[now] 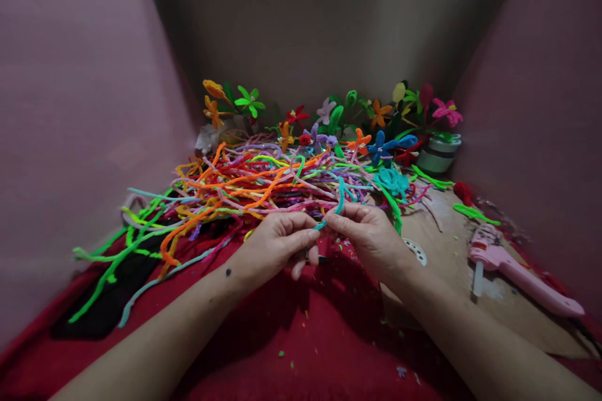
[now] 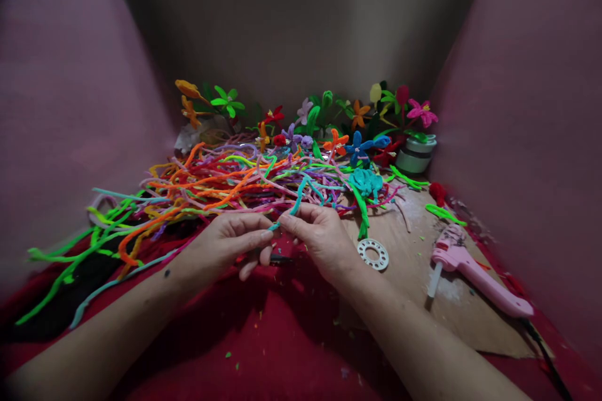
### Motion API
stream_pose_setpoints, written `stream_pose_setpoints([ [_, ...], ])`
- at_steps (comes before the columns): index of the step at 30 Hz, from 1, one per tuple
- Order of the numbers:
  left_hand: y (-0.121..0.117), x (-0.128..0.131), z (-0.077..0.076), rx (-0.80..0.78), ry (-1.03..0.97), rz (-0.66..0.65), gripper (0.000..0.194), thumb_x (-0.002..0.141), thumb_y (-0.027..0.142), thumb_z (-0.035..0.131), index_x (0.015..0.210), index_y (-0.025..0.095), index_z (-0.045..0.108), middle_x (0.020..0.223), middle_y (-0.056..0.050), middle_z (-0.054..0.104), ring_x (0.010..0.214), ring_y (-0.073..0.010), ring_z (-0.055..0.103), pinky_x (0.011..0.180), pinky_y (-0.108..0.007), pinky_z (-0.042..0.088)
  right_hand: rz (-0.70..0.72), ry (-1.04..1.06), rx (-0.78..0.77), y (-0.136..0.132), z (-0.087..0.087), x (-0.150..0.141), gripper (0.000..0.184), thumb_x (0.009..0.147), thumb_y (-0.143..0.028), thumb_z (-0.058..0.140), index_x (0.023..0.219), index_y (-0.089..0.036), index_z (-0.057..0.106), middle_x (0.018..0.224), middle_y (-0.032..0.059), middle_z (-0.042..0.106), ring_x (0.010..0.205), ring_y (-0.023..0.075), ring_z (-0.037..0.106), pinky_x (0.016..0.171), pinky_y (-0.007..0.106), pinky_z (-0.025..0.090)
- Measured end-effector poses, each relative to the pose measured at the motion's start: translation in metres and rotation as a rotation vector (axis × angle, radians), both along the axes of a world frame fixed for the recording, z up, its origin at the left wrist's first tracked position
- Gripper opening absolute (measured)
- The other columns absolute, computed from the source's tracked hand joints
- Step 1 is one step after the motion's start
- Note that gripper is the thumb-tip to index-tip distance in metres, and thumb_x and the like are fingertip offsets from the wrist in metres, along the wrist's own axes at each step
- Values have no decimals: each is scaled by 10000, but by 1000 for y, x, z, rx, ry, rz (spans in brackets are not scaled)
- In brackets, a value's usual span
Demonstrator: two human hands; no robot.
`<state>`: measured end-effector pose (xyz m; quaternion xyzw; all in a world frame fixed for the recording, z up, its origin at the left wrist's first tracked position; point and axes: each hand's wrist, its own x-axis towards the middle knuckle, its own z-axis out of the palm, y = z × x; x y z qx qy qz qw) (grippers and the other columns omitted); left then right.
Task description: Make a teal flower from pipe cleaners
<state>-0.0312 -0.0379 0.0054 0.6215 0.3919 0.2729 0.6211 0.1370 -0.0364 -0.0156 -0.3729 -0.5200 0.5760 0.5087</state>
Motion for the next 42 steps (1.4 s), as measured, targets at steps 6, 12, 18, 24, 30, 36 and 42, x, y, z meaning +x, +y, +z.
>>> stream_pose_setpoints([
  [6,-5,3,2,107,173,13,242,814,346,477,663,157,477,484,51,528,310,-35,403,327,-139,278,-22,29,10,-5,3,-3,127,709,-281,652,665,-163,634,604,-31,587,552,87,488,549,230,377],
  [12,-5,2,7,104,343,-148,250,799,321,494,615,154,472,423,79,413,324,-27,334,321,-134,241,-83,-23,-47,-11,3,-9,197,700,-268,658,578,-148,560,531,-48,512,499,68,420,496,215,330],
  [18,2,-8,6,46,214,-119,245,807,364,499,670,162,474,432,74,471,291,-27,364,301,-125,243,50,261,-238,-4,0,-8,188,656,-278,690,581,-142,583,520,-7,571,473,93,494,497,234,376],
  [24,4,-10,2,6,125,-95,193,829,334,479,743,164,511,424,70,498,274,-26,377,294,-111,248,47,305,-247,-4,1,-7,187,670,-272,692,595,-138,585,534,0,582,462,86,500,478,226,373],
  [30,2,-7,2,24,144,-52,226,823,368,488,757,157,538,403,78,453,273,-18,339,296,-109,236,35,280,-225,-5,-1,-8,212,676,-291,688,593,-138,569,497,-19,540,424,74,451,443,224,337],
  [36,1,-6,2,51,180,-33,270,816,405,483,728,155,537,436,66,468,297,-29,369,311,-128,257,2,291,-227,-5,0,-9,209,600,-247,739,576,-142,561,487,-37,528,429,70,452,441,217,347],
  [42,5,-11,14,207,314,-36,324,850,422,384,682,165,489,512,42,494,402,-66,454,417,-177,355,-22,314,-197,-4,3,-5,156,669,-260,685,621,-140,597,548,-3,584,470,85,501,460,218,370],
])
